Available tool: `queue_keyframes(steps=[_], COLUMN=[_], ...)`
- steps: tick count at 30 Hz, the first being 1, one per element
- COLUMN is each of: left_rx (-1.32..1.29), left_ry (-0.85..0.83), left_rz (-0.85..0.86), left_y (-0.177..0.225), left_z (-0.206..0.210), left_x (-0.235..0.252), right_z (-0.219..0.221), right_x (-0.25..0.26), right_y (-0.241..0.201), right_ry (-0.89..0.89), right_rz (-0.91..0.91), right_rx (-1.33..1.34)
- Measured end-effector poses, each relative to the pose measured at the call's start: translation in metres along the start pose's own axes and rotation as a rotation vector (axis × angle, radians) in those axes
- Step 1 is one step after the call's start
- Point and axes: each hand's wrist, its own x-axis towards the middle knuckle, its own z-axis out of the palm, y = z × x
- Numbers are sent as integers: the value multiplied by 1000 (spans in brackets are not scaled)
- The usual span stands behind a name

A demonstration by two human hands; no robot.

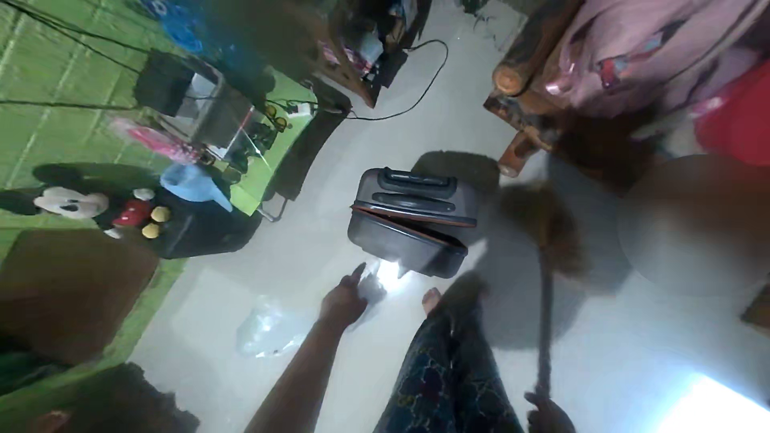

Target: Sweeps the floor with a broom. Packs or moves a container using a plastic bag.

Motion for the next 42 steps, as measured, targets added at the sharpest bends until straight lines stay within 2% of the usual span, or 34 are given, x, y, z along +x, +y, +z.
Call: queue_keyframes(steps=[3,6,9,11,14,16,18,20,23,25,27,30,34,37,42], left_rx=[-3,-45,-135,-203,-299,-354,-409,-458,-497,-513,-511,-514,-570,-569,-465], left_ry=[37,64,124,168,191,190,192,195,183,157,148,194,250,266,310], left_rz=[20,-13,-37,-31,5,37,79,128,184,223,247,265,318,345,444], left_y=[20,28,22,16,9,7,5,3,1,0,1,1,1,1,-5], left_z=[1,4,1,-4,-11,-15,-17,-17,-16,-13,-12,-3,10,10,9], left_x=[2,0,4,8,23,38,53,62,72,75,76,79,83,85,98], right_z=[49,91,100,106,119,150,202,267,361,413,447,475,494,491,466], right_x=[25,35,40,25,18,13,-2,-9,16,32,41,46,30,36,38], right_y=[-35,-36,-34,-66,-124,-190,-260,-316,-368,-385,-390,-384,-380,-394,-415], right_ry=[-70,-213,-346,-389,-280,-171,-83,-45,-66,-55,-7,61,32,-106,-322], right_rz=[41,86,4,-59,-385,-682,-1012,-1213,-1460,-1444,-1298,-1052,-850,-953,-1195], right_rx=[25,-143,-726,-1116,-1427,-1389,-1275,-1293,-1473,-1692,-1904,-2122,-2203,-2322,-2345])
